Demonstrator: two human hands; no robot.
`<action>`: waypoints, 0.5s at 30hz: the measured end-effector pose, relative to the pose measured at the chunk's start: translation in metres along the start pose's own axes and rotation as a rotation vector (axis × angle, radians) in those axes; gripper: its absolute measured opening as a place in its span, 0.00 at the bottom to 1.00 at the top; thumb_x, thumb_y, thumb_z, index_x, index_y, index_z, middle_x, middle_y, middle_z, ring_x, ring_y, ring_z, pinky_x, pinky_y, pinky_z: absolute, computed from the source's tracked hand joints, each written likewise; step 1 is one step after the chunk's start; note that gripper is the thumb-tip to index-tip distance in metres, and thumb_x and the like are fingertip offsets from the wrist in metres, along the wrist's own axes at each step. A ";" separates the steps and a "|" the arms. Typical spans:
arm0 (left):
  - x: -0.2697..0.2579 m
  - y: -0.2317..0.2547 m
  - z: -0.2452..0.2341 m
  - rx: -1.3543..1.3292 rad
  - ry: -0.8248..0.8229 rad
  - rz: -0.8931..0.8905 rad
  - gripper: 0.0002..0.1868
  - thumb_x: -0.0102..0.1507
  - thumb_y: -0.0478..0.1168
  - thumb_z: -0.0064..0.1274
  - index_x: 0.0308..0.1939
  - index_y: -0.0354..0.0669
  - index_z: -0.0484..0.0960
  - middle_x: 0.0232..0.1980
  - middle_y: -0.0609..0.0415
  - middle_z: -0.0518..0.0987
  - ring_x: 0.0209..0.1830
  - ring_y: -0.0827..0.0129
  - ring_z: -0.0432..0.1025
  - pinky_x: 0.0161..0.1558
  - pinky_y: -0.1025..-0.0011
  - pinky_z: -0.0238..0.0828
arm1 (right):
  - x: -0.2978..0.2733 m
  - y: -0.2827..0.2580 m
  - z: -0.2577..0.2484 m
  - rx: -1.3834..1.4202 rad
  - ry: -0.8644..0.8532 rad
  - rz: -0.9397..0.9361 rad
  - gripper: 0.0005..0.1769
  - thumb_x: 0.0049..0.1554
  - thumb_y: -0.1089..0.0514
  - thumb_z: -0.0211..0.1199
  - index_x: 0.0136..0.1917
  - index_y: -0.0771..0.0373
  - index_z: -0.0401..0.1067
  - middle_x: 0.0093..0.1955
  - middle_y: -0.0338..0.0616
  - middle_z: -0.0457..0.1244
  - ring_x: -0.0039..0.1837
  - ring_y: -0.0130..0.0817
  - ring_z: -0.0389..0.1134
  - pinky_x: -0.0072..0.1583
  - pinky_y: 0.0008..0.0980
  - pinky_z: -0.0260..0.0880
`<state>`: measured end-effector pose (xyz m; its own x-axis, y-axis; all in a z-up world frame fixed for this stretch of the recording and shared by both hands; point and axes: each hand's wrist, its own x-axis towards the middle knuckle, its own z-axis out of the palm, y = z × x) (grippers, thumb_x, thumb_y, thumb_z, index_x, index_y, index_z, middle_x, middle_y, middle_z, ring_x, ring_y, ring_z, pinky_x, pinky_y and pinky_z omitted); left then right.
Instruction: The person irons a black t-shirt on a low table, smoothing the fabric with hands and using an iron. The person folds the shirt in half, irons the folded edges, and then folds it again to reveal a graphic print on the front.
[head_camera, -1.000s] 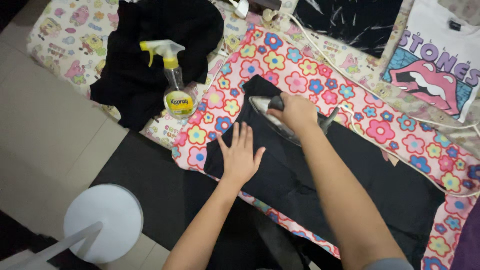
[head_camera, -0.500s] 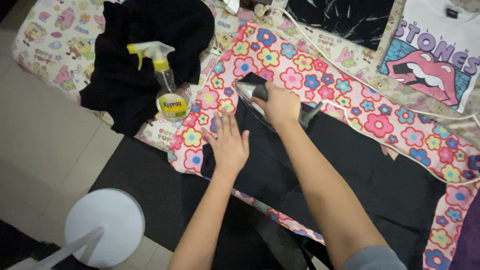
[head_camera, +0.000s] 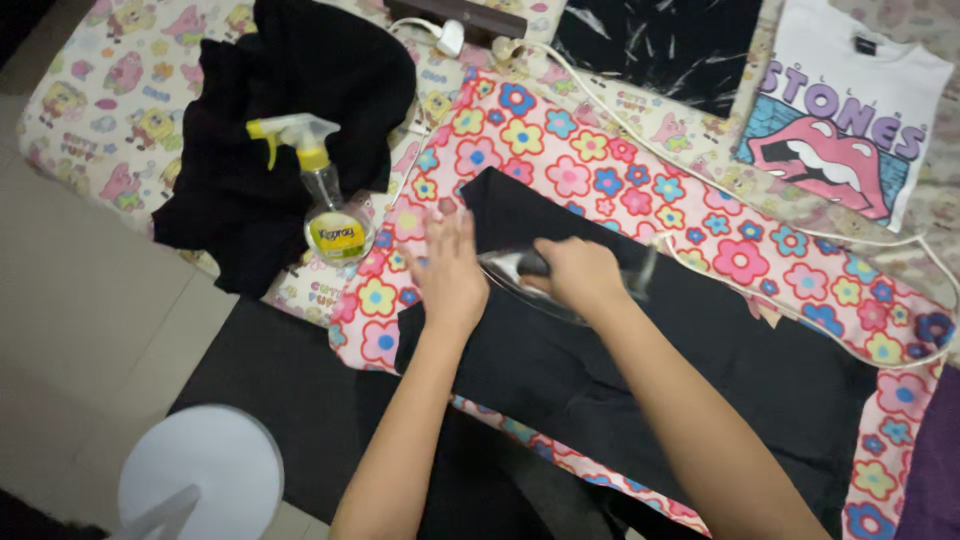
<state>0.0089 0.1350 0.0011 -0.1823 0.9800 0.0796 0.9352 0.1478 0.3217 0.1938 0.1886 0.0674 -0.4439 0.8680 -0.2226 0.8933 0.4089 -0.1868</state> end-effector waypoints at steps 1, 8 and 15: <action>0.008 0.005 0.008 -0.018 0.017 0.100 0.32 0.67 0.41 0.42 0.77 0.44 0.63 0.83 0.50 0.54 0.85 0.52 0.45 0.73 0.29 0.34 | -0.014 0.007 -0.002 -0.001 0.003 0.042 0.29 0.47 0.31 0.70 0.50 0.53 0.75 0.41 0.52 0.70 0.47 0.54 0.73 0.47 0.52 0.73; 0.038 0.021 0.059 -0.040 0.042 0.359 0.43 0.67 0.62 0.44 0.78 0.38 0.57 0.82 0.47 0.54 0.83 0.56 0.47 0.75 0.36 0.37 | -0.059 0.058 -0.006 0.001 0.053 0.389 0.31 0.51 0.25 0.65 0.49 0.53 0.74 0.40 0.52 0.71 0.46 0.51 0.74 0.47 0.50 0.74; 0.035 0.016 0.069 0.066 0.038 0.334 0.46 0.67 0.66 0.42 0.79 0.38 0.55 0.83 0.47 0.52 0.83 0.59 0.47 0.75 0.36 0.37 | -0.019 0.051 0.009 -0.030 0.175 0.416 0.31 0.52 0.29 0.67 0.51 0.57 0.73 0.43 0.50 0.71 0.47 0.52 0.74 0.47 0.49 0.74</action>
<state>0.0387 0.1807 -0.0556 0.1269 0.9703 0.2058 0.9627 -0.1705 0.2101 0.2466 0.1906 0.0534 -0.0307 0.9937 -0.1074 0.9960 0.0214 -0.0870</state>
